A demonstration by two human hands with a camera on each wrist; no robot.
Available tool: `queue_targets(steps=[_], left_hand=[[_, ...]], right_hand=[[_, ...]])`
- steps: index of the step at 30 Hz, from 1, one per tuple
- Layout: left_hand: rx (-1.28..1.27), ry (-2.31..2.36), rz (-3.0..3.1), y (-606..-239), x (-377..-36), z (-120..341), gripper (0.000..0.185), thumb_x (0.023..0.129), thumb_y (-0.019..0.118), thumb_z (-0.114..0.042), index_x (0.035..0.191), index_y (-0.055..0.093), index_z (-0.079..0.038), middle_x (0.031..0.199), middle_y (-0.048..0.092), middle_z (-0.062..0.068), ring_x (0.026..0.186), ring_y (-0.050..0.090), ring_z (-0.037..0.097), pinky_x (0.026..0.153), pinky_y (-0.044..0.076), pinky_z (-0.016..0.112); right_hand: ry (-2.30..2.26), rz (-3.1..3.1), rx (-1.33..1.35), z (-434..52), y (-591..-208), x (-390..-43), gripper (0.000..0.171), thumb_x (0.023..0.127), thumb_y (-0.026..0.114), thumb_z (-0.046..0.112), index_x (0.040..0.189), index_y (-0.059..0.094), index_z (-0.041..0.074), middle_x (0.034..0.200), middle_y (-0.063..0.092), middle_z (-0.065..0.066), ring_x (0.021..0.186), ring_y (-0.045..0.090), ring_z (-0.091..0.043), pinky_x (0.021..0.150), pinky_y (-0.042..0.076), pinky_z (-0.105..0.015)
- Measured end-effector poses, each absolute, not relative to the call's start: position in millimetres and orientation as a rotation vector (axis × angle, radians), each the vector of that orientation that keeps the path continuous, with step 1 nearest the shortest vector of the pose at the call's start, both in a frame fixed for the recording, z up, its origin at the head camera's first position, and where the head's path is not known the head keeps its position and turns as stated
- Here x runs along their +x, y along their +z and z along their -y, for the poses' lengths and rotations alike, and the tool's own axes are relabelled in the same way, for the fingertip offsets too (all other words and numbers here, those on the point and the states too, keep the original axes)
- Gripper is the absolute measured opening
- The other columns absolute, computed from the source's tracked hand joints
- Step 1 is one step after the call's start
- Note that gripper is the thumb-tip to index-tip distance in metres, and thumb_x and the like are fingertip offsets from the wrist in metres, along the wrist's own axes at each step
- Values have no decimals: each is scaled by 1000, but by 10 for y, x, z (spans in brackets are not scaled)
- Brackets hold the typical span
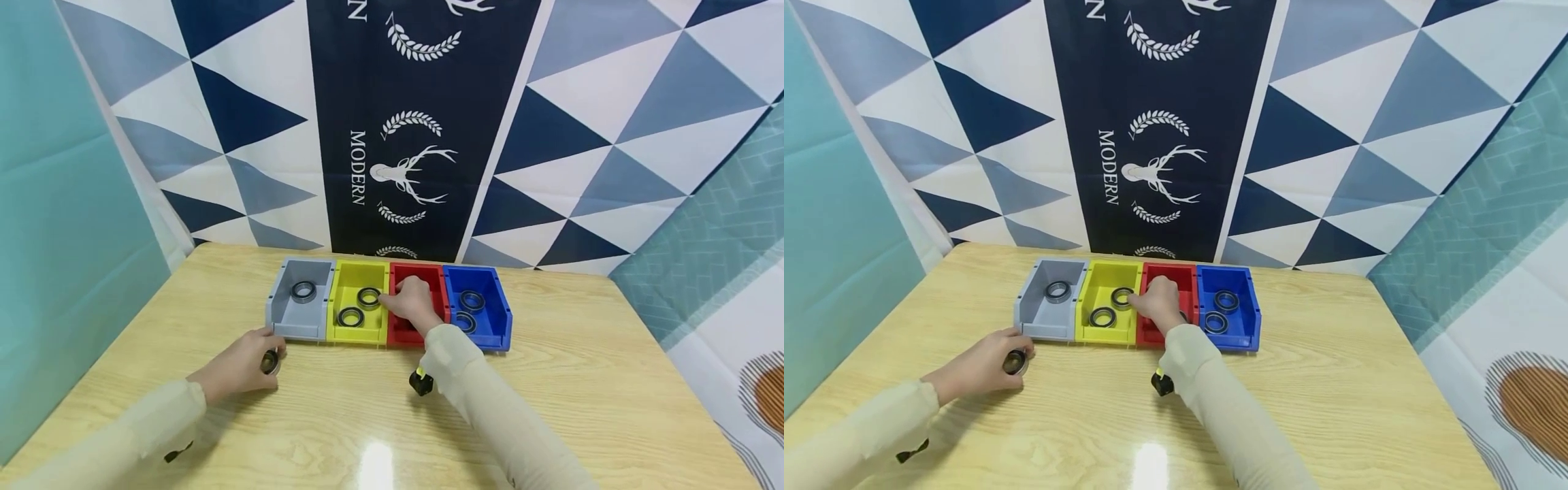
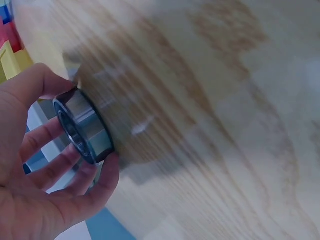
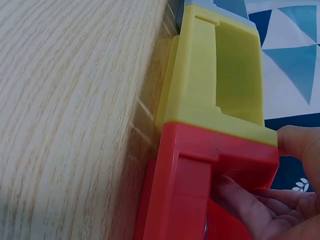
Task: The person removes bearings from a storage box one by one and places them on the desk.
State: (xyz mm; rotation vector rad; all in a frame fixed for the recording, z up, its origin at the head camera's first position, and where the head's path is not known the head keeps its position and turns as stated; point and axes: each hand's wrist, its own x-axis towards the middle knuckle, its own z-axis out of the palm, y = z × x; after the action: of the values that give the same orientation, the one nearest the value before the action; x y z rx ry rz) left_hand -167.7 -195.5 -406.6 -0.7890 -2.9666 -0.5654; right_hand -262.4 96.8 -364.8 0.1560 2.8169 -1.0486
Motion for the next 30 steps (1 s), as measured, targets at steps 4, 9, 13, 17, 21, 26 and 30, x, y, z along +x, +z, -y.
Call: queue_targets(steps=[4,9,13,17,21,26,30], left_hand=[[-813,-574,2968,-4039,-1700,1931,32,59,81,-10,85,61,-15,82,52,-4,75,45,9,65,42,21],[-802,-597,3000,-4030,-1691,1924,32,61,82,-11,85,61,-14,83,53,-3,74,46,10,64,42,21],[-753,-609,3035,-4018,-1685,1918,31,61,81,-9,84,61,-13,84,53,-2,73,45,10,63,41,21],[-717,-569,3032,-4013,-1694,1896,31,60,79,-8,84,59,-11,83,51,0,73,44,12,63,39,23],[-697,-537,3028,-4017,-1677,1856,30,61,76,-8,85,59,-10,83,50,2,74,44,15,63,39,25],[-637,-344,3080,-3902,-1653,1807,33,62,80,-19,88,59,-15,86,53,2,76,48,20,56,41,30],[-666,-202,3085,-3749,-1653,1768,37,63,79,-25,96,64,-16,91,59,2,76,48,19,53,39,31]], right_hand=[[-1027,-2834,151,-993,-3635,-2618,27,83,72,30,77,68,5,54,47,-1,55,49,-16,49,34,-22],[-1034,-2826,181,-990,-3633,-2607,28,82,73,32,88,70,5,67,61,-5,65,54,-17,53,38,-21],[-1054,-2812,193,-972,-3651,-2607,31,83,73,33,95,70,5,77,67,-8,68,57,-18,54,40,-21],[-1061,-2816,189,-962,-3672,-2623,31,83,73,33,97,69,5,77,67,-8,66,57,-18,55,41,-21],[-1004,-2806,192,-953,-3677,-2646,30,85,71,33,97,68,5,70,62,-6,64,55,-18,55,40,-21],[-955,-2791,170,-920,-3633,-2678,30,85,70,32,97,64,6,68,56,-5,65,55,-18,55,40,-22],[-942,-2777,174,-914,-3601,-2677,29,85,70,31,96,62,6,67,55,-5,62,55,-18,53,41,-22]])
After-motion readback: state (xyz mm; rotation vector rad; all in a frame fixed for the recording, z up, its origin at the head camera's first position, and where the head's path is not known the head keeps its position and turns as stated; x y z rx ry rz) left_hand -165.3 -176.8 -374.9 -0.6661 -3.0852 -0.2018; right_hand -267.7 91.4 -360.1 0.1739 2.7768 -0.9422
